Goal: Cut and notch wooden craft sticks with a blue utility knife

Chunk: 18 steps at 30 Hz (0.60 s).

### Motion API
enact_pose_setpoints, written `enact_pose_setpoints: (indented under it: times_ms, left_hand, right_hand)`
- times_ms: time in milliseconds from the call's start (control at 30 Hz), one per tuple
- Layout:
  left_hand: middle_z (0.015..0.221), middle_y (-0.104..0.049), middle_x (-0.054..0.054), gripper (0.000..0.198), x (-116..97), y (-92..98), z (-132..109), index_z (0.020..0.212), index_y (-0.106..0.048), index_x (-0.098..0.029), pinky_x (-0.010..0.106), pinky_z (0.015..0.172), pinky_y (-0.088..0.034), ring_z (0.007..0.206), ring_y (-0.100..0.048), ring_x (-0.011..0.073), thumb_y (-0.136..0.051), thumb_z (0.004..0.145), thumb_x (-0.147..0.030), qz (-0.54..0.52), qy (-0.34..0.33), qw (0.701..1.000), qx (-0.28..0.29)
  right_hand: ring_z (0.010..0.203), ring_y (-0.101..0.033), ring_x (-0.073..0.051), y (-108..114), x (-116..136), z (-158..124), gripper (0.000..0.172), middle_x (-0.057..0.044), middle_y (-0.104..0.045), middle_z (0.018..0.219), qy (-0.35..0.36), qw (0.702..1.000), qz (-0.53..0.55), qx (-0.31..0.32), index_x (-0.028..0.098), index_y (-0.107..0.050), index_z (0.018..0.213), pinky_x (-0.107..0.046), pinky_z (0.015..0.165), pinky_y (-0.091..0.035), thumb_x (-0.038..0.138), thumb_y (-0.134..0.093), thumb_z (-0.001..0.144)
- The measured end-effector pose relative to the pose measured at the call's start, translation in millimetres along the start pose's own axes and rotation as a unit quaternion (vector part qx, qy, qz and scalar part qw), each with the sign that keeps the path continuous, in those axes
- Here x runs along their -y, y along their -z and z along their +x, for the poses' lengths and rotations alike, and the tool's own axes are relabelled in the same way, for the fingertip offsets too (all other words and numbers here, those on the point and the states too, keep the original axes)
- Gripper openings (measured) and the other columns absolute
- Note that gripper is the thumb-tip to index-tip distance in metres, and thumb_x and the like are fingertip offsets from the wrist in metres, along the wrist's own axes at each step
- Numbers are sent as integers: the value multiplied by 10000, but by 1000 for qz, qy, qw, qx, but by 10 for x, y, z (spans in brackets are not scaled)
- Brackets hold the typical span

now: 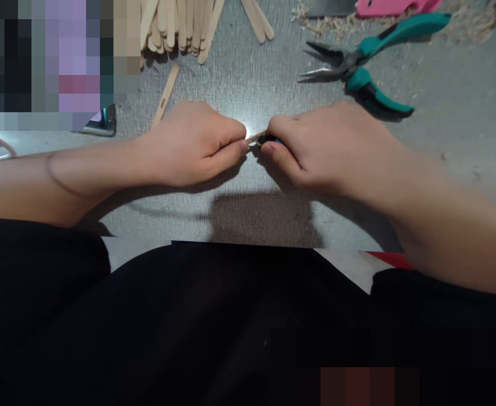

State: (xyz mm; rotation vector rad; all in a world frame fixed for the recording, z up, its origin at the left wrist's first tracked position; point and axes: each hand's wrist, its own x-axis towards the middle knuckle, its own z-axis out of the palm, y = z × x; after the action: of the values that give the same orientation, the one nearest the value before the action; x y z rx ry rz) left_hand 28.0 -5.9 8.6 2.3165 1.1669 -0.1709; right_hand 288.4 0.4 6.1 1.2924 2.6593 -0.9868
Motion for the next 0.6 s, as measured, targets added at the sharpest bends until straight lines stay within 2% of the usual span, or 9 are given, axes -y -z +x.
enact_pose_setpoints:
  times_ms: [100, 167, 267, 367, 467, 600]
  left_hand:
    - [641, -534, 9, 451, -43, 37, -5, 860, -769, -216, 395, 719, -309, 645, -416, 212, -507, 1190, -377, -5, 15, 1000, 17]
    - [619, -442, -17, 447, -49, 56, -12, 777, -658, -243, 391, 724, -285, 647, -380, 198, -511, 1186, -347, -24, 15, 999, 17]
    - [623, -387, -35, 476, 11, 64, -28, 701, -431, -270, 382, 728, -265, 658, -357, 164, -518, 1168, -306, -73, 8, 997, -23]
    - [647, -414, -44, 504, 101, 60, -37, 700, -427, -253, 366, 732, -283, 667, -380, 125, -517, 1190, -330, -128, 15, 991, -48]
    - [679, -423, -63, 528, 132, 58, -28, 730, -508, -216, 332, 806, -325, 736, -380, 84, -490, 1240, -351, -143, 40, 988, -29]
    - [688, -401, -72, 560, 105, 58, -5, 718, -486, -215, 325, 856, -356, 775, -368, 73, -498, 1258, -363, -147, 59, 987, -22]
  right_hand:
    - [823, -707, -363, 31, -8, 4, 553, -102, -768, 798, 5, 1000, 1, 9, 336, -821, 1092, -452, 695, -396, 799, -529, 1174]
    - [807, -686, -352, 52, -42, 7, 520, -95, -748, 786, 10, 1000, 4, 10, 335, -805, 1047, -451, 704, -389, 776, -557, 1166]
    - [721, -562, -303, 82, -131, 2, 469, -73, -657, 731, 23, 1000, -8, 7, 329, -751, 984, -446, 716, -321, 743, -600, 1144]
    - [681, -443, -279, 106, -178, -9, 448, -66, -555, 704, 33, 997, -69, 12, 312, -721, 1006, -452, 715, -255, 664, -500, 1173]
    - [709, -518, -309, 115, -122, -13, 507, -109, -648, 781, 21, 992, -122, 27, 279, -771, 1138, -454, 700, -264, 622, -402, 1197]
    - [817, -683, -359, 103, 6, -10, 540, -128, -801, 925, -19, 992, -122, 26, 290, -818, 1305, -452, 715, -336, 633, -409, 1222]
